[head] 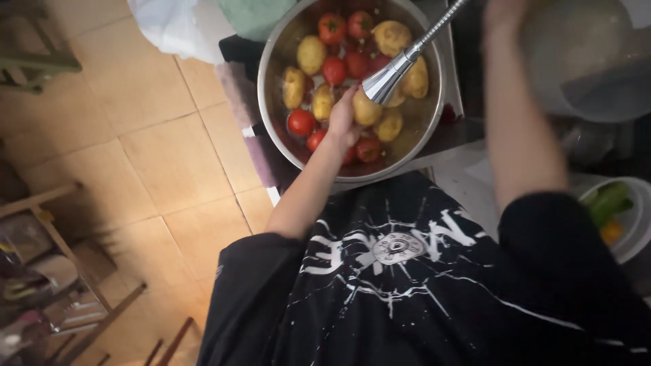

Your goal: Washing potatoes and tomatoes in a large metal bowl in a sink using a flexible faucet.

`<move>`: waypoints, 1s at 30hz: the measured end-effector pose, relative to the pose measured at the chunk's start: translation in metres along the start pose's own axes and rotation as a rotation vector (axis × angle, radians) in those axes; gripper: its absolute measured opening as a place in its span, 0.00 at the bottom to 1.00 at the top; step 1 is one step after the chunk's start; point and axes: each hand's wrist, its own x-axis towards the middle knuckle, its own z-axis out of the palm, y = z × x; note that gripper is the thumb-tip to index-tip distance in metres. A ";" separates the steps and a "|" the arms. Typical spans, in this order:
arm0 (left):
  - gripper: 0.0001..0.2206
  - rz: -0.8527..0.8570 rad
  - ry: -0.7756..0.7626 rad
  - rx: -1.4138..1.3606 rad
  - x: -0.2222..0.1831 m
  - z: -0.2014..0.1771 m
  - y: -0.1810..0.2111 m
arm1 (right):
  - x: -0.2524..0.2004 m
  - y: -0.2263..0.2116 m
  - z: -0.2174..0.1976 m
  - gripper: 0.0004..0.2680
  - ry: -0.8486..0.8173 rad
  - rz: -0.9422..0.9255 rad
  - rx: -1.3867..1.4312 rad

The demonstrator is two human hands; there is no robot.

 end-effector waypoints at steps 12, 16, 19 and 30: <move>0.17 0.488 0.187 0.557 -0.008 -0.007 -0.002 | -0.231 0.038 0.161 0.17 -0.144 0.644 0.179; 0.19 0.248 0.246 -0.075 -0.008 -0.015 0.018 | -0.225 0.018 0.188 0.16 -0.260 0.683 0.293; 0.19 0.357 0.185 -0.028 -0.006 -0.021 0.018 | -0.233 0.017 0.201 0.16 -0.192 0.638 0.430; 0.22 0.864 0.255 0.754 -0.024 0.003 0.013 | -0.246 0.043 0.182 0.20 -0.102 0.236 0.012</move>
